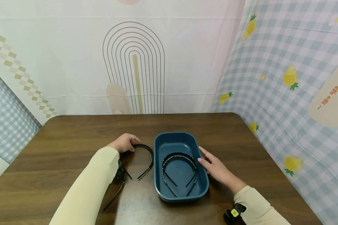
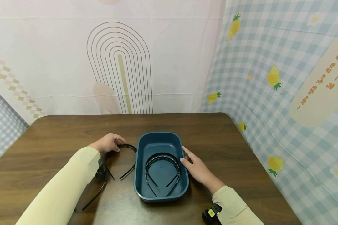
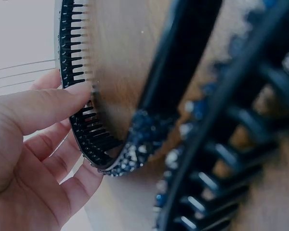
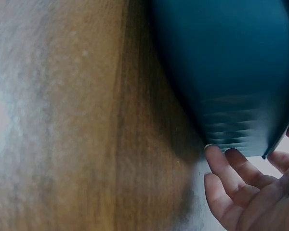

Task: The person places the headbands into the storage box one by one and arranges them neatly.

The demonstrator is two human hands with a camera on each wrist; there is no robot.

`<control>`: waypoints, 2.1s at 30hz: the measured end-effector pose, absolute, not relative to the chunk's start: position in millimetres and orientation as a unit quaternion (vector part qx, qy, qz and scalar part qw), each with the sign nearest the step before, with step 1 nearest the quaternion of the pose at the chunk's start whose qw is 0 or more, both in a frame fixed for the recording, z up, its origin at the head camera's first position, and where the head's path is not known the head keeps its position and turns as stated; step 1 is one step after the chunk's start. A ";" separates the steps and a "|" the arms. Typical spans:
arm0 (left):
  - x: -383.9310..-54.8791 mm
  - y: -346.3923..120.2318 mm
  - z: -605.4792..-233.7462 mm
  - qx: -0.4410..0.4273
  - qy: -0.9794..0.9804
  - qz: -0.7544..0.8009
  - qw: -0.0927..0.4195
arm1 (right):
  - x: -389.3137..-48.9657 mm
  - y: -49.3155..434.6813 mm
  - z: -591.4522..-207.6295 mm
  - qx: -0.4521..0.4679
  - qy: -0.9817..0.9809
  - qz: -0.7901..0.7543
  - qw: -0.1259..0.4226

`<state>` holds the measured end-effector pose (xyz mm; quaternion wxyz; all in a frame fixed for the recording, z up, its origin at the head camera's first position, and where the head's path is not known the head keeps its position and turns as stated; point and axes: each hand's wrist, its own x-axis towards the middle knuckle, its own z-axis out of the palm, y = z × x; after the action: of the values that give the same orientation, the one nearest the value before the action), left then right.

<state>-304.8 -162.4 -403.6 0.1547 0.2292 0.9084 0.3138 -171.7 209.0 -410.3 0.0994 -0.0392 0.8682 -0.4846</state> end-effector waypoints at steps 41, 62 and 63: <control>-304.1 -170.9 -377.8 0.231 0.911 0.326 0.106 | -168.6 206.8 -406.9 -0.024 0.869 -0.482 0.106; -294.3 -199.0 -358.9 0.166 0.907 0.383 0.061 | -168.7 205.4 -410.2 -0.019 0.863 -0.495 0.097; -293.6 -200.0 -356.9 0.163 0.907 0.385 0.059 | -168.9 205.5 -410.1 -0.020 0.863 -0.495 0.097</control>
<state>-293.6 -200.0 -356.9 0.0592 0.1628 0.9067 0.3846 -168.9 205.5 -410.1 0.0970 -0.0197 0.8635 -0.4946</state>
